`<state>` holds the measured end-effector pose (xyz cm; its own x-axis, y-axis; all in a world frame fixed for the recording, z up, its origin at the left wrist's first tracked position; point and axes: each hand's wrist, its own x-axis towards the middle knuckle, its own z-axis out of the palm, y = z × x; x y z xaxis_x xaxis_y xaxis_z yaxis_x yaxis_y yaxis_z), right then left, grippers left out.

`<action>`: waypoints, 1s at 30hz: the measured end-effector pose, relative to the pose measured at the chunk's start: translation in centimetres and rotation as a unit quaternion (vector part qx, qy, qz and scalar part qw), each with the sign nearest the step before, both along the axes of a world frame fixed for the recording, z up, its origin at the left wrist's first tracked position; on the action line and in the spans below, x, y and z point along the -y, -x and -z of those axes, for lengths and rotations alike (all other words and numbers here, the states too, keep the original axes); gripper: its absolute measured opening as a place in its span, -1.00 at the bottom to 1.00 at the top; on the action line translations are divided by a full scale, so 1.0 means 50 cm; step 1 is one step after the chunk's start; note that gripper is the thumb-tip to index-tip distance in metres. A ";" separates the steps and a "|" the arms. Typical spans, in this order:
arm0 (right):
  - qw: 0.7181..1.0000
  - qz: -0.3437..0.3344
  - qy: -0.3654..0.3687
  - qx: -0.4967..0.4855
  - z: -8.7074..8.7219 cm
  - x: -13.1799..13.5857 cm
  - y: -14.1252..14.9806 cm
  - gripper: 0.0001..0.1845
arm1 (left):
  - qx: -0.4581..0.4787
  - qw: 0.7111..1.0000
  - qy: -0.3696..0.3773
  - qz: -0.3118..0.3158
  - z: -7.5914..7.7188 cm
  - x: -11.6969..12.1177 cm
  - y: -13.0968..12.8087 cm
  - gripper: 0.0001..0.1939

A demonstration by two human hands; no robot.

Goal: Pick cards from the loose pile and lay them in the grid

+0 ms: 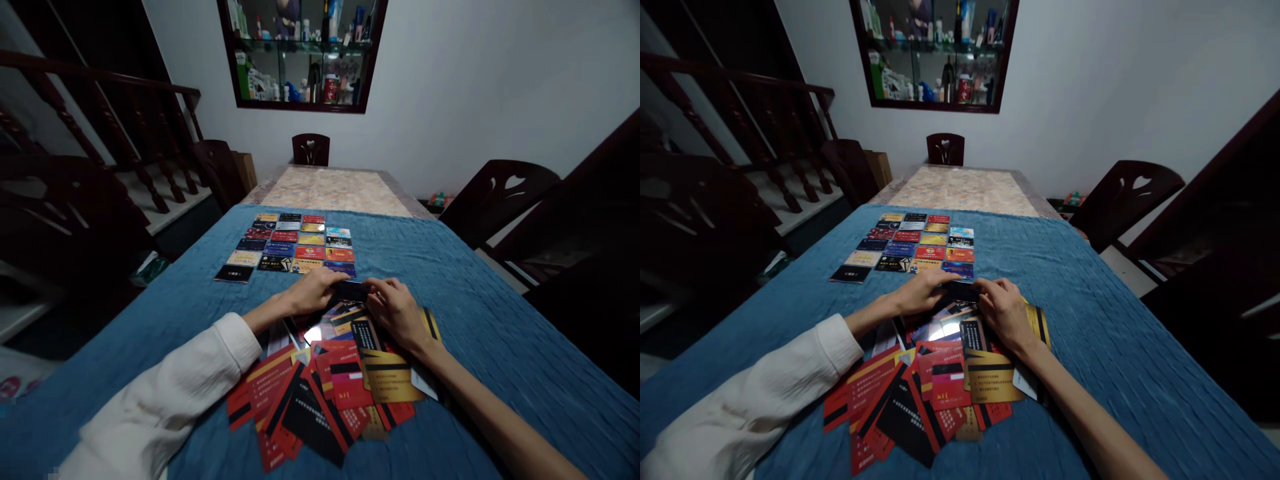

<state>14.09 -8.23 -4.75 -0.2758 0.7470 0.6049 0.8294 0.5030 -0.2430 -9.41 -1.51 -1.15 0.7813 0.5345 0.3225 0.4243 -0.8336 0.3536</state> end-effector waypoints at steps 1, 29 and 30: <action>1.000 0.001 0.001 0.005 0.002 -0.002 0.000 -0.68 | 0.000 1.000 -0.004 -0.004 0.004 0.000 0.000 -0.51; 0.996 0.031 -0.005 0.082 0.004 -0.014 0.014 -0.53 | -0.082 0.986 -0.099 -0.104 0.004 0.020 -0.010 -0.51; 0.996 0.032 -0.006 0.085 0.005 -0.014 0.014 -0.53 | -0.083 0.987 -0.097 -0.101 0.003 0.020 -0.010 -0.51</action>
<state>13.41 -7.51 -4.99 -0.3262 0.7594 0.5630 0.8887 0.4493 -0.0910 -8.91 -2.50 -1.29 0.7153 0.6259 0.3107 0.6279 -0.7709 0.1074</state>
